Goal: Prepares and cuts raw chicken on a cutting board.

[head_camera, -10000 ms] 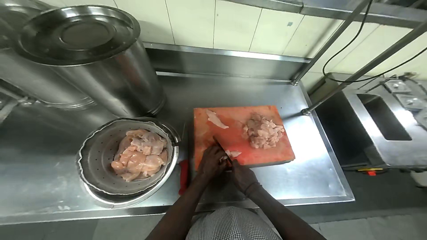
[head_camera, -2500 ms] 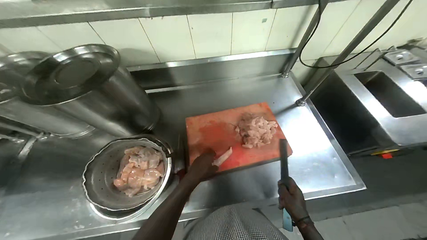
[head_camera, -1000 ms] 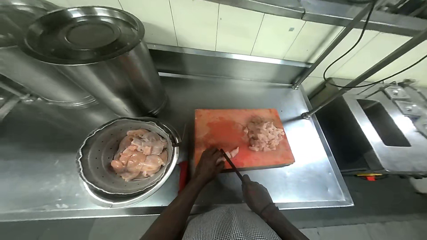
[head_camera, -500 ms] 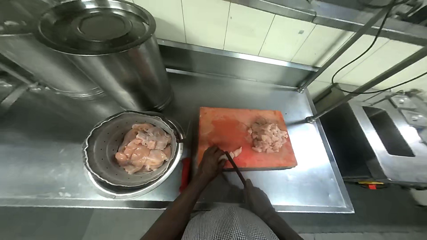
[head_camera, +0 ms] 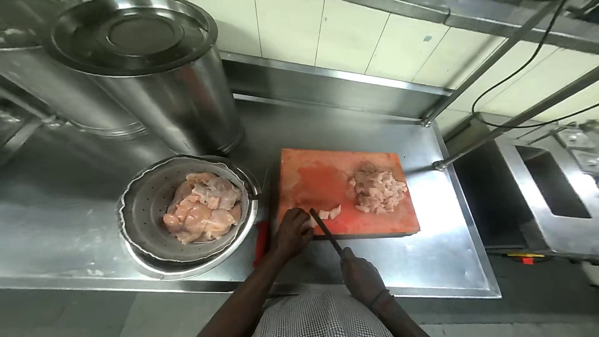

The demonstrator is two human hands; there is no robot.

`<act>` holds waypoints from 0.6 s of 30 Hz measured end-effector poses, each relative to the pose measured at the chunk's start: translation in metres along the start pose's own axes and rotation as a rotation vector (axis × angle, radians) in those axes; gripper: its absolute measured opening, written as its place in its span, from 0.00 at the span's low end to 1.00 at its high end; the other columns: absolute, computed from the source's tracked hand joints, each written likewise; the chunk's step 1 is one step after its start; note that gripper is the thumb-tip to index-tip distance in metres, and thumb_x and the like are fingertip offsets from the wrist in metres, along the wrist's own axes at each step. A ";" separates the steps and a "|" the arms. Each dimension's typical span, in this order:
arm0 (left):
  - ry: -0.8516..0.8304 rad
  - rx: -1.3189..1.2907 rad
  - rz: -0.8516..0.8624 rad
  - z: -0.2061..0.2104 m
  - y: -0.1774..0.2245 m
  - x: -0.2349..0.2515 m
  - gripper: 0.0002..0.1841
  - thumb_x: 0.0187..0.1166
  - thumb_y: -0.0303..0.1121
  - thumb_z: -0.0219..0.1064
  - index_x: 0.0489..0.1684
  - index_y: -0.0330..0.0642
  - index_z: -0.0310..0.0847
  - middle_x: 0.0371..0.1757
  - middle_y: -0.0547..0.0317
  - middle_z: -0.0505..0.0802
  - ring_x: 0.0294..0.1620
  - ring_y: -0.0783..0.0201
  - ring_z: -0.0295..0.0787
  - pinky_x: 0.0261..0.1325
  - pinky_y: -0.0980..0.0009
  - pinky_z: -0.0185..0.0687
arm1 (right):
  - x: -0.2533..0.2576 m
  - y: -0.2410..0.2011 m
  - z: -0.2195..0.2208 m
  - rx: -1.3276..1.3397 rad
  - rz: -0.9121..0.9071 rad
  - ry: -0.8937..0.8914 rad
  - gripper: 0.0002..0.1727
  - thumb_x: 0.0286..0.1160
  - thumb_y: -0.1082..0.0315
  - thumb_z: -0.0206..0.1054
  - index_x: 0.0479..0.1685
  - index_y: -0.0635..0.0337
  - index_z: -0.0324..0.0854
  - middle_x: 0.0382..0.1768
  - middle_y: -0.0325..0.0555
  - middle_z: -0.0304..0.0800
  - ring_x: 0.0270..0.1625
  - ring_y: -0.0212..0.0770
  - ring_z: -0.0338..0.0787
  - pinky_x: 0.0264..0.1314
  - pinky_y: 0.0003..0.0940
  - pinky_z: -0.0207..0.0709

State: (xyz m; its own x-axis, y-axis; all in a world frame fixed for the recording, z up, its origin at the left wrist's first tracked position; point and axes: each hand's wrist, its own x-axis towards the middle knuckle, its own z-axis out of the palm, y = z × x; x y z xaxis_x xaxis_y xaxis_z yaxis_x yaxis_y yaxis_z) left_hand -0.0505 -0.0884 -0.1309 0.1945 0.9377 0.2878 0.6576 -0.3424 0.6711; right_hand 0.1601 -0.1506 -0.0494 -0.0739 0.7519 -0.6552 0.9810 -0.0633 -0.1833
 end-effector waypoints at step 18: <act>0.045 0.020 0.031 0.009 -0.005 0.005 0.10 0.70 0.28 0.77 0.46 0.35 0.91 0.51 0.44 0.93 0.57 0.46 0.89 0.66 0.51 0.84 | 0.045 -0.013 0.010 0.062 -0.074 -0.031 0.22 0.94 0.57 0.47 0.79 0.56 0.65 0.51 0.60 0.90 0.57 0.60 0.92 0.60 0.58 0.83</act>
State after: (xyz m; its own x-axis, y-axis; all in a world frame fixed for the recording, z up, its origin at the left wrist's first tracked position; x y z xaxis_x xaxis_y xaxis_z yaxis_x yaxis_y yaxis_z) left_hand -0.0465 -0.0819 -0.1386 0.1825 0.9231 0.3384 0.6661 -0.3693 0.6481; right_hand 0.1425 -0.1220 -0.0838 -0.1519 0.7353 -0.6605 0.9598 -0.0499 -0.2763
